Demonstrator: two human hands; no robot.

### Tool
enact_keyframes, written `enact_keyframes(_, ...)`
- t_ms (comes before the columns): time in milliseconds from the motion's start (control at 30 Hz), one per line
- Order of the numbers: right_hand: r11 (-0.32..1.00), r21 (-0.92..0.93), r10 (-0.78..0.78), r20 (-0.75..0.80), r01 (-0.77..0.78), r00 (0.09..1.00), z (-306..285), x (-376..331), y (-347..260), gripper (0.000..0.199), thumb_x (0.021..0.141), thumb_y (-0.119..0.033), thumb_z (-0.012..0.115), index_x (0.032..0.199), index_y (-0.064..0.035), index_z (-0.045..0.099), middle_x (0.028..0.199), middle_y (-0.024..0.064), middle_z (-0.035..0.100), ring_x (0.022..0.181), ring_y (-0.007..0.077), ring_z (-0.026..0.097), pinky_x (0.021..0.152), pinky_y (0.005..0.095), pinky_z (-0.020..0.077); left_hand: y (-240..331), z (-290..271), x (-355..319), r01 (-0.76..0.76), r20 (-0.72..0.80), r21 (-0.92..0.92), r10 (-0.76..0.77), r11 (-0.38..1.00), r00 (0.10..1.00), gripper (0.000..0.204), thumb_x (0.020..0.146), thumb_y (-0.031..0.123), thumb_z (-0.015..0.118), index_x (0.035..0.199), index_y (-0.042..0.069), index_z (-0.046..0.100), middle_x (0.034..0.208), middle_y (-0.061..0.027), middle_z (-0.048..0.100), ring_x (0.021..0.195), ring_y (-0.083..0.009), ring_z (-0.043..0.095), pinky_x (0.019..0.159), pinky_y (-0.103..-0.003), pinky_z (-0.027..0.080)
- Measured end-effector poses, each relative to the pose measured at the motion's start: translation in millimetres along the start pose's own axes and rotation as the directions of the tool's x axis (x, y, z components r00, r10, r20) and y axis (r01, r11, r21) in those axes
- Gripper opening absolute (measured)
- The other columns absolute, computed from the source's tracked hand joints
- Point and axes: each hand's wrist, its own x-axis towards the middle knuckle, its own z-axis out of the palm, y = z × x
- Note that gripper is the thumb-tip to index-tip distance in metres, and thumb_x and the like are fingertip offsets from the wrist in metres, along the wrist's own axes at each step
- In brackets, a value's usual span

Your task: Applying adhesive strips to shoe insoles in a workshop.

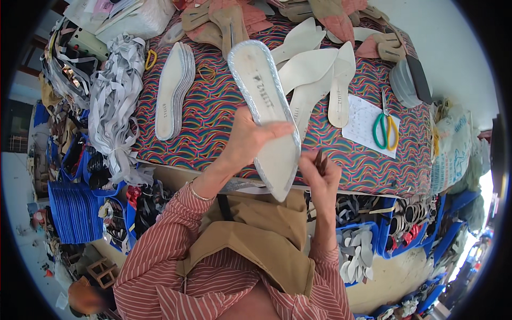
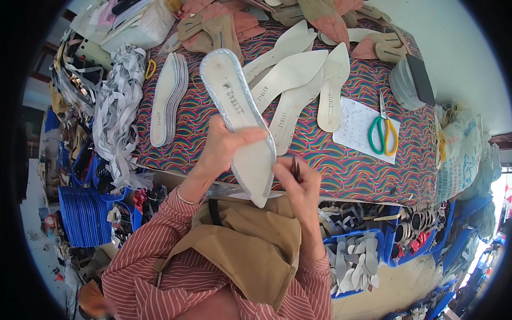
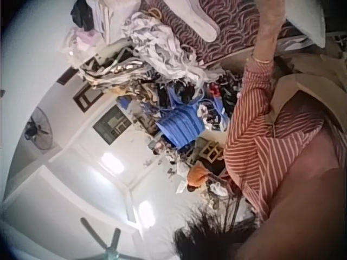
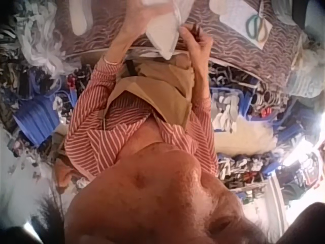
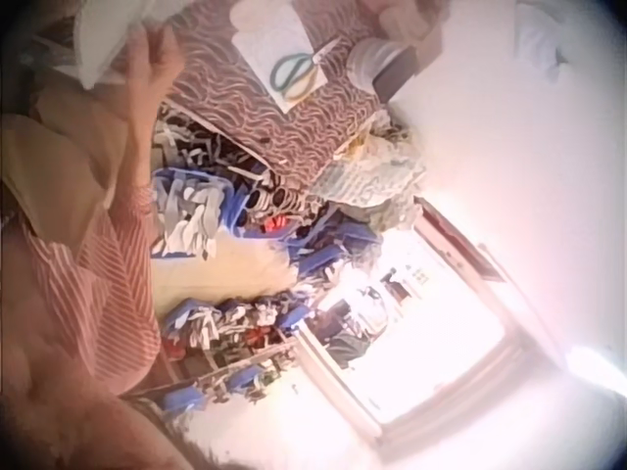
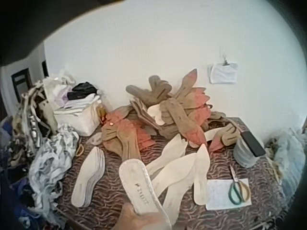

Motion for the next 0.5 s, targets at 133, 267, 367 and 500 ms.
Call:
enact_keyframes(133,0.993,-0.047,-0.111,-0.057,0.108,0.992,9,9,-7,0.005,0.085,0.0,0.065,0.088,0.0024,0.068,0.066,-0.0019,0.055,0.058,0.004,0.038,0.052,0.0175,0.0308,3,4,-2,-0.023,0.119,0.006,0.022,1.0,0.993,0.017,0.079,0.001,0.071,0.095,-0.002,0.067,0.079,-0.0077,0.069,0.065,-0.0129,0.063,0.061,-0.023,0.051)
enact_keyframes(267,0.993,-0.022,-0.116,-0.045,0.115,0.992,9,0,7,0.005,0.085,0.0,0.063,0.086,0.0021,0.067,0.065,-0.002,0.055,0.059,0.0043,0.039,0.053,0.0175,0.0311,12,4,7,-0.032,0.22,-0.147,0.064,0.989,0.973,0.019,0.08,0.0,0.069,0.098,-0.001,0.066,0.08,-0.0076,0.069,0.066,-0.0149,0.063,0.063,-0.026,0.052)
enact_keyframes(367,0.981,-0.08,-0.172,0.096,0.18,0.98,-8,1,15,0.005,0.084,0.001,0.062,0.08,0.0018,0.065,0.064,-0.0031,0.053,0.056,0.005,0.037,0.052,0.0188,0.0313,10,-11,15,0.18,0.465,-0.097,-0.115,0.979,0.878,0.025,0.079,-0.004,0.065,0.104,0.0,0.063,0.085,-0.0101,0.069,0.069,-0.0193,0.065,0.066,-0.03,0.054)
enact_keyframes(500,0.975,0.007,-0.222,-0.06,0.223,0.973,-4,18,-19,0.006,0.082,0.003,0.06,0.08,0.0013,0.065,0.066,-0.0015,0.054,0.057,0.0061,0.039,0.052,0.0194,0.0328,17,-4,2,0.263,0.534,-0.035,-0.205,0.964,0.821,0.028,0.08,-0.005,0.063,0.108,0.0,0.06,0.087,-0.0111,0.068,0.07,-0.0206,0.066,0.067,-0.031,0.055)
